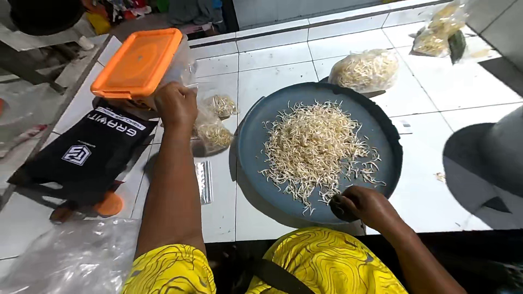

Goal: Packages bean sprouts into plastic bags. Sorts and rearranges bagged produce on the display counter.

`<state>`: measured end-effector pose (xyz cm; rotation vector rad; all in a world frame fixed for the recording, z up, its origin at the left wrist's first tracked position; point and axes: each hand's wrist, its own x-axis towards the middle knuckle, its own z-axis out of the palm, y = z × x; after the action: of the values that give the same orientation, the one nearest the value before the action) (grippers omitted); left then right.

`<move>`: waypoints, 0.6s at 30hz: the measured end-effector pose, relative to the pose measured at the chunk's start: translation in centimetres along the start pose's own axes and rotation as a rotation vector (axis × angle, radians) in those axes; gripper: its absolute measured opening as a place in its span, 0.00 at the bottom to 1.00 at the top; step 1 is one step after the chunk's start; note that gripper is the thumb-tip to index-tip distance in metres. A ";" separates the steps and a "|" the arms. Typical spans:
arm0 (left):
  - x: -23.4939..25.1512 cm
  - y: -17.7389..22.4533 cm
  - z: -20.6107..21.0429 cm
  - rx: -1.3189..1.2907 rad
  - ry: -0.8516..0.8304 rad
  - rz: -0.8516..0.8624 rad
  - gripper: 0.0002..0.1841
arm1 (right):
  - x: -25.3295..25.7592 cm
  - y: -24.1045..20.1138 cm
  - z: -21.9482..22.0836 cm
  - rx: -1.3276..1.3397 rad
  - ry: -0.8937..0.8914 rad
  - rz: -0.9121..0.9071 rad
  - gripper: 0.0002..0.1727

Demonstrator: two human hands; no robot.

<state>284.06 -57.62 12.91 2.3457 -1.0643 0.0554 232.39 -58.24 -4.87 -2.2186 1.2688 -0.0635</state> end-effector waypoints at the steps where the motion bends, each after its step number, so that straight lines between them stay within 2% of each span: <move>1: 0.3 -1.3 0.9 -0.023 -0.015 -0.042 0.21 | 0.1 -0.1 0.0 -0.019 0.003 0.013 0.18; 3: 0.0 -3.9 2.4 -0.140 -0.006 -0.076 0.24 | 0.2 -0.3 0.0 -0.054 0.008 0.052 0.19; 5: -2.0 -6.1 2.8 -0.207 0.030 -0.076 0.36 | 0.2 -0.2 0.0 -0.087 -0.008 0.113 0.20; 6: -3.7 -7.0 2.6 -0.180 0.041 -0.090 0.38 | 0.0 -0.1 -0.1 -0.099 -0.020 0.142 0.21; 9: -10.6 -10.0 3.0 0.014 0.028 -0.209 0.34 | -1.1 1.0 -0.1 -0.078 0.034 0.131 0.22; 12: -16.9 -15.3 6.5 0.309 0.013 -0.340 0.33 | -1.7 1.5 0.6 -0.084 0.120 0.052 0.19; 15: -20.3 -17.7 9.1 0.364 -0.010 -0.417 0.24 | -1.8 1.1 1.2 -0.135 0.122 0.061 0.17; 18: -21.1 -18.4 9.1 0.335 0.033 -0.399 0.16 | -1.7 0.9 1.3 -0.158 0.123 0.081 0.17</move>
<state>280.90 -38.11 -8.88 2.8062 -0.5882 0.1297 231.20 -56.59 -5.99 -2.3238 1.4749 -0.0717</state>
